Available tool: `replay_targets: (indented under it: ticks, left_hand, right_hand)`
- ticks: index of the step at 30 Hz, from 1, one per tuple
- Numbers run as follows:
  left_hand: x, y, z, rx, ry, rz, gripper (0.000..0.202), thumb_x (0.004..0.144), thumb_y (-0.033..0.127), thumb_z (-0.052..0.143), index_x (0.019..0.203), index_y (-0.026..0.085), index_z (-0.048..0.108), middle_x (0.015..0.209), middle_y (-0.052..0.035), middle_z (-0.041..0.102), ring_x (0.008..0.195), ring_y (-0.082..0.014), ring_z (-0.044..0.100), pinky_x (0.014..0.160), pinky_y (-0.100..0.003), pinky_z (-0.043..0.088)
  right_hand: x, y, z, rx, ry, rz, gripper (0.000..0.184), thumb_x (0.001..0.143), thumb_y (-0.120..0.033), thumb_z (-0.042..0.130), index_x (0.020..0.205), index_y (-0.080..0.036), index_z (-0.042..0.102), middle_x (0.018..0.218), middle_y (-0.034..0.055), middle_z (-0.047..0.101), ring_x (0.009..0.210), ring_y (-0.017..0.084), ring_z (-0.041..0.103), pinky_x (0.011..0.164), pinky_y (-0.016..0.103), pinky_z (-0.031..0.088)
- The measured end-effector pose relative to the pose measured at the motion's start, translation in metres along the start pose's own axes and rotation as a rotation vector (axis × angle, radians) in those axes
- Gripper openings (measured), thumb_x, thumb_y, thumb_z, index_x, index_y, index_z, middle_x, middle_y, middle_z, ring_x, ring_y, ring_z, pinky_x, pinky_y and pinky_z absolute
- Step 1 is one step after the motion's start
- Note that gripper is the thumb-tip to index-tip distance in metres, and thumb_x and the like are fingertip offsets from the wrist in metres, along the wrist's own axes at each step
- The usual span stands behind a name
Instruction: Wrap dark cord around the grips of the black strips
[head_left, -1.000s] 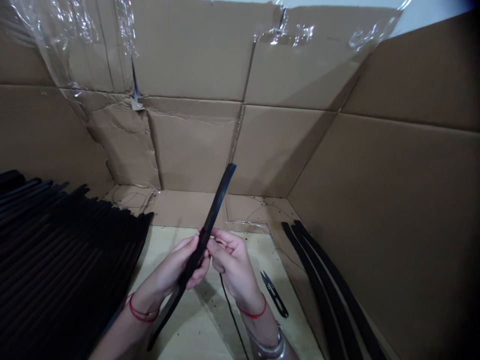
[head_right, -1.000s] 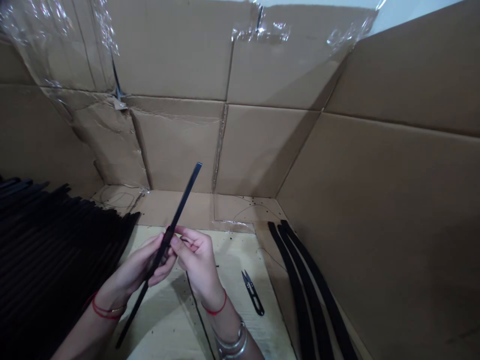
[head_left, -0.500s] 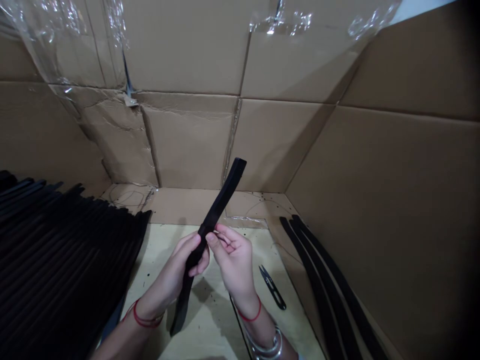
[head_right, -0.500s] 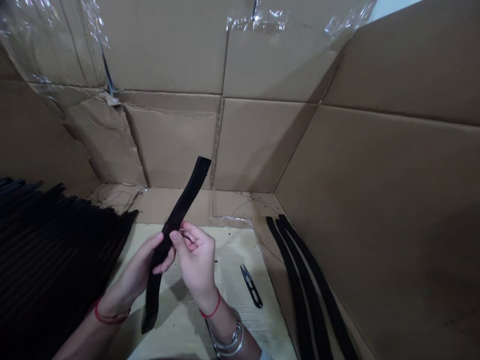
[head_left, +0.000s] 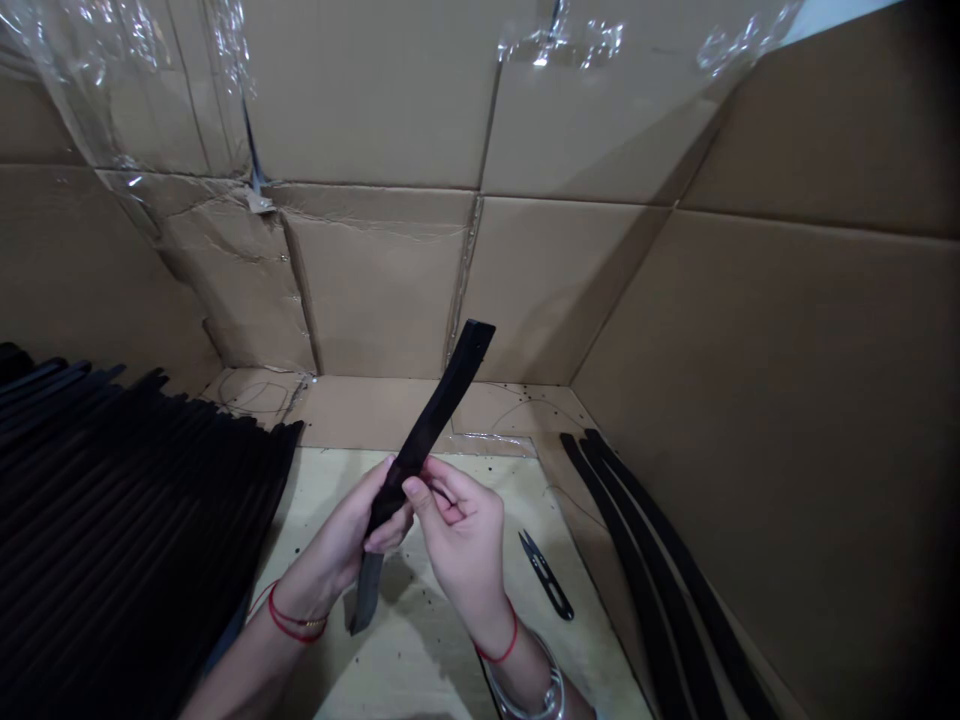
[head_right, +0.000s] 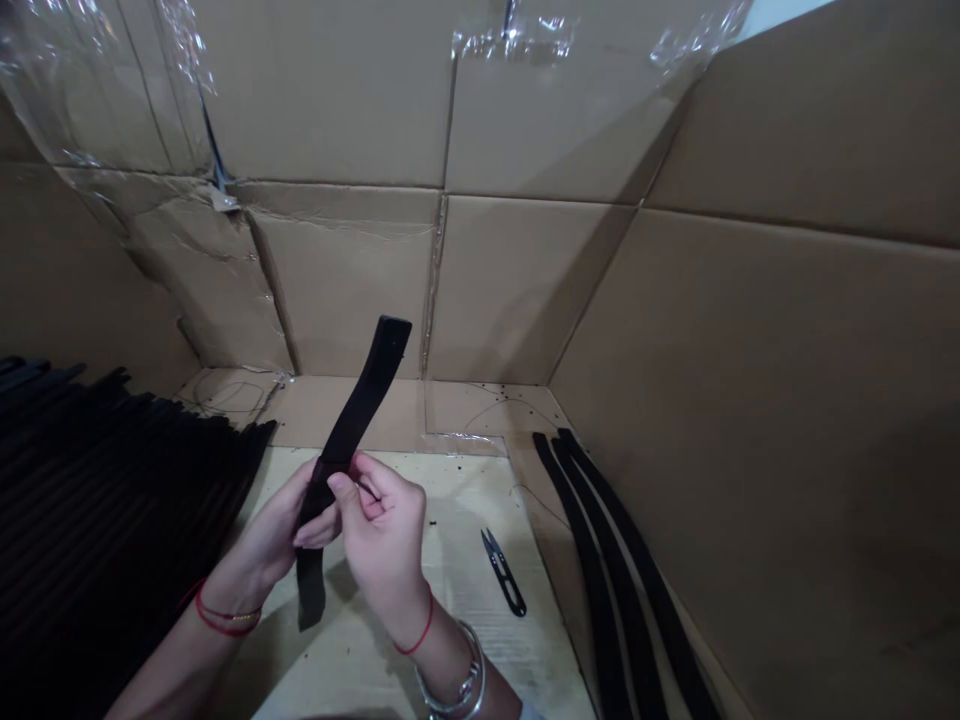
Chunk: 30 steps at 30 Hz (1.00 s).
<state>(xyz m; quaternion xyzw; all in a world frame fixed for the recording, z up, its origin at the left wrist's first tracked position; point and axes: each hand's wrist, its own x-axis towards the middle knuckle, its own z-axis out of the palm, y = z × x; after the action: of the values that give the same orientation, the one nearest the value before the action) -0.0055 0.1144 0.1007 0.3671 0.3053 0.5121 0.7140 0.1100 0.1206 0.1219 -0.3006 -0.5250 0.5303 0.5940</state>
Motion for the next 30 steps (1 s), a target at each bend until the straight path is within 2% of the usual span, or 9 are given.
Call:
replay_targets:
  ticks: [5, 8, 11, 16, 20, 23, 26, 30]
  left_hand:
    - [-0.003, -0.004, 0.004, -0.070, -0.101, -0.054, 0.054, 0.085, 0.066, 0.049, 0.075, 0.013, 0.055, 0.040, 0.0095, 0.032, 0.037, -0.0037, 0.017, 0.039, -0.017, 0.015]
    - [-0.006, -0.003, 0.003, -0.164, -0.126, -0.118, 0.052, 0.080, 0.064, 0.059, 0.067, 0.014, 0.051, 0.042, 0.0112, 0.027, 0.037, -0.0019, 0.013, 0.038, -0.016, 0.012]
    - [-0.009, 0.000, 0.003, -0.266, -0.183, -0.137, 0.051, 0.081, 0.059, 0.061, 0.062, 0.014, 0.048, 0.041, 0.0120, 0.023, 0.035, -0.0012, 0.010, 0.036, -0.015, 0.010]
    - [-0.012, 0.003, 0.003, -0.423, -0.300, -0.178, 0.049, 0.082, 0.055, 0.062, 0.058, 0.015, 0.047, 0.040, 0.0112, 0.022, 0.033, -0.0013, 0.011, 0.034, -0.014, 0.012]
    - [-0.014, 0.003, 0.004, -0.466, -0.328, -0.173, 0.045, 0.083, 0.053, 0.063, 0.062, 0.014, 0.053, 0.039, 0.0114, 0.022, 0.033, -0.0015, 0.010, 0.033, -0.013, 0.013]
    - [-0.013, 0.004, 0.004, -0.473, -0.339, -0.184, 0.051, 0.084, 0.054, 0.062, 0.054, 0.015, 0.046, 0.039, 0.0104, 0.022, 0.033, -0.0011, 0.012, 0.033, -0.013, 0.014]
    - [-0.011, 0.003, 0.003, -0.465, -0.344, -0.200, 0.059, 0.084, 0.056, 0.060, 0.047, 0.016, 0.037, 0.038, 0.0098, 0.020, 0.032, -0.0004, 0.013, 0.033, -0.013, 0.013]
    - [-0.010, 0.001, 0.000, -0.436, -0.327, -0.194, 0.063, 0.085, 0.060, 0.056, 0.044, 0.016, 0.035, 0.038, 0.0100, 0.018, 0.032, 0.0000, 0.013, 0.033, -0.013, 0.014]
  right_hand:
    - [0.000, -0.002, 0.002, -0.034, 0.050, -0.014, 0.007, 0.079, -0.022, 0.071, 0.082, -0.015, 0.071, 0.065, 0.0052, 0.072, 0.061, 0.021, 0.073, 0.048, 0.024, 0.058]
    - [0.002, -0.003, -0.001, -0.040, 0.044, -0.052, 0.006, 0.079, -0.020, 0.071, 0.082, -0.015, 0.071, 0.074, 0.0064, 0.076, 0.066, 0.019, 0.073, 0.056, 0.024, 0.060]
    - [0.002, -0.005, -0.004, -0.051, 0.018, -0.040, 0.007, 0.077, -0.019, 0.072, 0.084, -0.016, 0.072, 0.073, 0.0054, 0.076, 0.067, 0.018, 0.073, 0.059, 0.024, 0.060]
    - [-0.003, -0.003, 0.001, -0.009, 0.098, -0.121, 0.012, 0.076, -0.014, 0.072, 0.087, -0.018, 0.072, 0.078, 0.0037, 0.077, 0.070, 0.015, 0.073, 0.063, 0.020, 0.061]
    - [-0.002, 0.005, 0.005, -0.001, 0.131, -0.181, 0.013, 0.077, -0.012, 0.072, 0.087, -0.019, 0.070, 0.071, 0.0005, 0.075, 0.062, 0.011, 0.071, 0.057, 0.015, 0.059]
    - [-0.001, 0.010, 0.004, -0.046, 0.127, -0.215, 0.009, 0.077, -0.013, 0.073, 0.084, -0.018, 0.069, 0.066, 0.0007, 0.073, 0.058, 0.012, 0.069, 0.053, 0.015, 0.058]
    - [-0.001, 0.013, 0.001, -0.122, 0.120, -0.260, 0.007, 0.080, -0.013, 0.070, 0.086, -0.017, 0.070, 0.071, 0.0031, 0.074, 0.060, 0.013, 0.070, 0.055, 0.018, 0.059]
    - [0.000, 0.016, -0.005, -0.261, 0.078, -0.353, 0.010, 0.082, -0.011, 0.066, 0.088, -0.017, 0.071, 0.066, 0.0014, 0.072, 0.050, 0.010, 0.065, 0.047, 0.016, 0.054]
